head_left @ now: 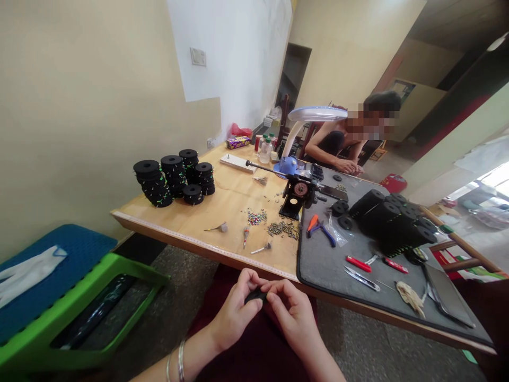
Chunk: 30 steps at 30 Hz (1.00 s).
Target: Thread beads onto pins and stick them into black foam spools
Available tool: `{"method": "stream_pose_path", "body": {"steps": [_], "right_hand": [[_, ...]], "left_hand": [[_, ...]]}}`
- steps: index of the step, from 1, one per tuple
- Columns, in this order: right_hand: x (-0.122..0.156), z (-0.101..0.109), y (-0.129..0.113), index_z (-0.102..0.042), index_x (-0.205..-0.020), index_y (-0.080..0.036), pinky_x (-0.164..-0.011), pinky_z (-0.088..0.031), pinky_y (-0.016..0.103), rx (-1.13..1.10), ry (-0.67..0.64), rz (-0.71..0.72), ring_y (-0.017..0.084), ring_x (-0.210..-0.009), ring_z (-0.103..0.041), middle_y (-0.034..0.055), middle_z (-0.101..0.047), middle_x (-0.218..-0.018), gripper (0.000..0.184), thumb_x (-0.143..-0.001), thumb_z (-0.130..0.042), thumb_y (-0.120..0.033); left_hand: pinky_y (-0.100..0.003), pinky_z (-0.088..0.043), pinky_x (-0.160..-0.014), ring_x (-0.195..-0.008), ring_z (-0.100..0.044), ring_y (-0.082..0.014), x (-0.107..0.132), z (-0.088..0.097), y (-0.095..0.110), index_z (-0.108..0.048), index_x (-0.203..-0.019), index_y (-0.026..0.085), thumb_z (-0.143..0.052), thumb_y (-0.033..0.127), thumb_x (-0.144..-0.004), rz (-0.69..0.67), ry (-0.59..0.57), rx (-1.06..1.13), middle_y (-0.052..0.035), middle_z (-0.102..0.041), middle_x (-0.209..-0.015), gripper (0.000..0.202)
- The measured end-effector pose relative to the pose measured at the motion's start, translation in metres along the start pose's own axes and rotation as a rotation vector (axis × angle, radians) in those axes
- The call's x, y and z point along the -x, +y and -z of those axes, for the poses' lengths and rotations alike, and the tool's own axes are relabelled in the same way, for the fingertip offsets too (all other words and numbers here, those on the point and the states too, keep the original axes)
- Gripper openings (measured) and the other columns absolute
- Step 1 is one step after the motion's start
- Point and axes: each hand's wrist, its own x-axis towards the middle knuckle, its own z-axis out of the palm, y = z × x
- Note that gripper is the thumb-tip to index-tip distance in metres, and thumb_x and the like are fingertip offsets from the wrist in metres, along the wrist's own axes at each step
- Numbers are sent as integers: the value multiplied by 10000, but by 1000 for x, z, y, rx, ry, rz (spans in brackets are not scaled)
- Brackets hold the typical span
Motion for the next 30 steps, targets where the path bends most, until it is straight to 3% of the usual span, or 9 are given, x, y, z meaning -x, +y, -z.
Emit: {"method": "stream_pose_path", "body": {"steps": [3, 6, 9, 15, 21, 25, 30], "right_hand": [[1, 3, 8, -588, -965, -184, -624, -525, 279, -216, 24, -78, 146, -663, -624, 97, -675, -993, 182, -887, -558, -346], [0, 7, 13, -584, -1054, -171, -560, -511, 251, -273, 47, -120, 120, -623, -604, 115, -657, -1041, 277, -885, -560, -388], [-3, 7, 17, -600, -1015, -169, -487, -464, 216, -301, -15, -162, 87, -545, -563, 107, -657, -1033, 264, -860, -600, -383], [-9, 2, 20, -530, -760, -174, -454, -421, 190, -386, -55, -175, 46, -475, -515, 88, -642, -1073, 227, -817, -654, -355], [-6, -3, 20, -490, -749, -180, -439, -400, 187, -238, -17, -106, 43, -459, -472, 77, -631, -1017, 241, -885, -550, -369], [0, -7, 15, -473, -744, -188, -464, -411, 201, -47, 6, -13, 56, -468, -460, 78, -629, -996, 217, -918, -488, -318], [2, -12, 14, -470, -750, -205, -527, -447, 229, 109, 40, 69, 114, -561, -548, 79, -637, -963, 182, -917, -450, -272]], "left_hand": [[-379, -390, -864, -994, -539, -214, -3, 2, -4, -408, -924, 217, -485, 105, -704, 32, -29, 121, -43, -603, -1015, 258], [-348, -399, -826, -948, -561, -187, -6, 3, -10, -407, -915, 221, -474, 79, -684, 65, -47, 197, -33, -610, -1045, 280], [-316, -402, -774, -879, -565, -160, -6, 3, -14, -404, -912, 224, -477, 78, -694, 76, -51, 223, -22, -609, -1034, 272], [-251, -364, -639, -768, -531, -130, -5, 3, -18, -400, -894, 225, -517, 104, -689, 130, -41, 262, 6, -581, -899, 265], [-230, -343, -594, -739, -517, -115, -5, 0, -10, -396, -876, 227, -559, 168, -670, 256, 31, 420, 14, -565, -899, 269], [-225, -359, -608, -735, -508, -109, -5, -3, -6, -412, -863, 224, -564, 169, -645, 265, 70, 463, 23, -575, -880, 271], [-227, -377, -613, -701, -508, -105, -5, -6, -8, -422, -834, 219, -592, 213, -686, 276, 122, 449, 38, -559, -821, 225]]}}
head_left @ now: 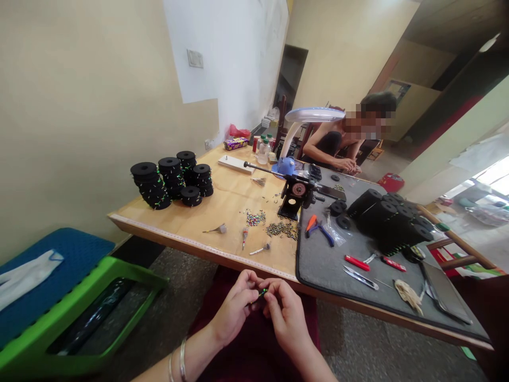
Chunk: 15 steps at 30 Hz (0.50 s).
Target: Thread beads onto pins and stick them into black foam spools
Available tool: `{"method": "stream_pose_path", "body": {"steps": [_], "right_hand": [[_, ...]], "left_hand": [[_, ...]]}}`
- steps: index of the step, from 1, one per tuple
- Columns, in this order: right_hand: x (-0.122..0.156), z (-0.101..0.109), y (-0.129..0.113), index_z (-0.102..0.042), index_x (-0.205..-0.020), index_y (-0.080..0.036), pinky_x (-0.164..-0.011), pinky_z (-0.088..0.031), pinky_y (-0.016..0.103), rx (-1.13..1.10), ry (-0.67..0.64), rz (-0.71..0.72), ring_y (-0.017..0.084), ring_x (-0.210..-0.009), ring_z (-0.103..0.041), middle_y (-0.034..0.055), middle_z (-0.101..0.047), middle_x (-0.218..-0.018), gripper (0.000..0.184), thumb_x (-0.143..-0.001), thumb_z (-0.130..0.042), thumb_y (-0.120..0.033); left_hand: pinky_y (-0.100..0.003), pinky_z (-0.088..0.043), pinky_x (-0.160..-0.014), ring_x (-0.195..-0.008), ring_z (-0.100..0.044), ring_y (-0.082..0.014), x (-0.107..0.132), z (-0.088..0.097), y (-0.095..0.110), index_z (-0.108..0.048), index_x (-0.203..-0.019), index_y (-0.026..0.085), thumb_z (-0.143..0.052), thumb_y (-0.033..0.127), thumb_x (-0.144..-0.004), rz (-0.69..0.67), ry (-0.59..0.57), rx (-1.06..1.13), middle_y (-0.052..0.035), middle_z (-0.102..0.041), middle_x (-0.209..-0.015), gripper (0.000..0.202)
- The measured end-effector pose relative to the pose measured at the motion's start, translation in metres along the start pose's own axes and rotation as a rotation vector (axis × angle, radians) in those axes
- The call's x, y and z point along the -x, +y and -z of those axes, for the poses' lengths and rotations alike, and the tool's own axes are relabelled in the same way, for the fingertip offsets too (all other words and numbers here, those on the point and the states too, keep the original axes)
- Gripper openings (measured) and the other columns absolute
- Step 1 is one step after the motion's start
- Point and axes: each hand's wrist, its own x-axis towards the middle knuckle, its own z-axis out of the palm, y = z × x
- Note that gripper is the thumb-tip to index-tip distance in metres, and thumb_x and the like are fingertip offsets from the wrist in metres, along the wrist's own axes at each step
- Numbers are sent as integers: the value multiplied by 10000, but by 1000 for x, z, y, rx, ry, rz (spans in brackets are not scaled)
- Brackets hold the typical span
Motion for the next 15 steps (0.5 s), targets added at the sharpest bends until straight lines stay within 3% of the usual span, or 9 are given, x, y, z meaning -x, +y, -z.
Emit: {"method": "stream_pose_path", "body": {"steps": [5, 15], "right_hand": [[1, -3, 2, -460, -745, -216, -657, -475, 256, 91, 14, 63, 173, -758, -603, 68, -635, -879, 161, -906, -445, -209], [3, -7, -1, -516, -805, -210, -705, -477, 257, 133, 16, 146, 174, -793, -597, 68, -629, -890, 128, -903, -442, -175]], "left_hand": [[-227, -401, -590, -666, -516, -103, -1, -4, -1, -425, -825, 218, -654, 290, -741, -37, 12, -55, 48, -547, -783, 254], [-228, -399, -619, -667, -509, -109, -6, 0, -5, -426, -797, 204, -626, 183, -723, -194, 70, -159, 45, -554, -714, 213]]}}
